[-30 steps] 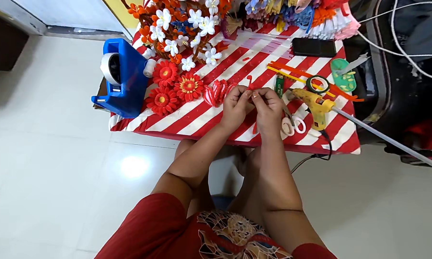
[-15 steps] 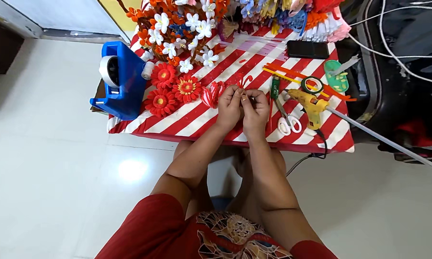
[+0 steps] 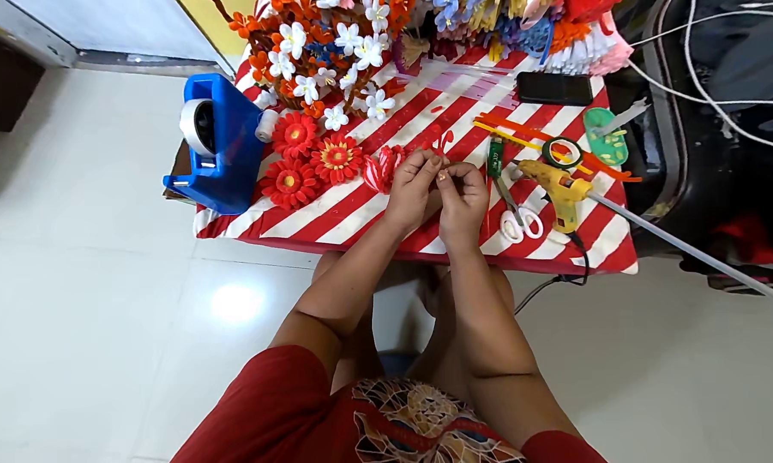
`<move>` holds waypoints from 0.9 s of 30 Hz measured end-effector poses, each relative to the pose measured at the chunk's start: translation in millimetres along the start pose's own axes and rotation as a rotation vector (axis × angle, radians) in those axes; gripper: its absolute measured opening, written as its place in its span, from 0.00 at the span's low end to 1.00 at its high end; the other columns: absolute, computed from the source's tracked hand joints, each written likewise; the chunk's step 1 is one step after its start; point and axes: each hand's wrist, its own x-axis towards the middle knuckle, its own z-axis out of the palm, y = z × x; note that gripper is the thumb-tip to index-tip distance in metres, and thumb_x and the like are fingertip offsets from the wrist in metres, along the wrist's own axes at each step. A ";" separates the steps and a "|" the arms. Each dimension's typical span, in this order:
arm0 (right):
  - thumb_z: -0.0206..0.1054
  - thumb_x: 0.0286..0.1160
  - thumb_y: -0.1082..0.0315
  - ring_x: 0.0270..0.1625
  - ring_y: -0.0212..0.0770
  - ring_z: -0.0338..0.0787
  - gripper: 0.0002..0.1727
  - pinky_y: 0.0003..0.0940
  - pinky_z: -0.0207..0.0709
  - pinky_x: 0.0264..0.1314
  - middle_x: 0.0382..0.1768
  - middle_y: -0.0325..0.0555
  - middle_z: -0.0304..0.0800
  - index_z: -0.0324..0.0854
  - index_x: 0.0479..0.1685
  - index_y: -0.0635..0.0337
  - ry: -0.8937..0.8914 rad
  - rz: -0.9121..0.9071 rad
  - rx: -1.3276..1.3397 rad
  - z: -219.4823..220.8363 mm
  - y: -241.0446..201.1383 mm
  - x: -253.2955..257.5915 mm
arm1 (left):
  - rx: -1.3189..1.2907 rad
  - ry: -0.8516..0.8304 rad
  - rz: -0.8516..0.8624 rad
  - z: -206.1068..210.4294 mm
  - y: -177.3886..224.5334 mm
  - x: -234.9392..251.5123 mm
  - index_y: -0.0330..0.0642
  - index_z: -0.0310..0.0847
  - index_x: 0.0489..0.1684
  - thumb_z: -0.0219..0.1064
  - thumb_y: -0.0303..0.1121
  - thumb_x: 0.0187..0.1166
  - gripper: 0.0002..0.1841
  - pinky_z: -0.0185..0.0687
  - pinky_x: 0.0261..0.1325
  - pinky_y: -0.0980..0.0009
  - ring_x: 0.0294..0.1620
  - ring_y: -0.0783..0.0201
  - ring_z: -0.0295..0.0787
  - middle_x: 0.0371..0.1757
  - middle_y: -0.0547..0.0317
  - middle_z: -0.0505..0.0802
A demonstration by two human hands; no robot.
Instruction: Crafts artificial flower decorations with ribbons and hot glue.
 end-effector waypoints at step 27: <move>0.58 0.84 0.70 0.45 0.25 0.86 0.09 0.27 0.84 0.52 0.40 0.30 0.85 0.84 0.38 0.52 -0.084 -0.009 0.150 -10.4 -2.3 3.9 | -0.138 -0.165 -0.072 1.0 12.0 3.9 0.47 0.86 0.33 0.60 0.25 0.81 0.10 0.84 0.44 0.76 0.40 0.76 0.85 0.40 0.69 0.89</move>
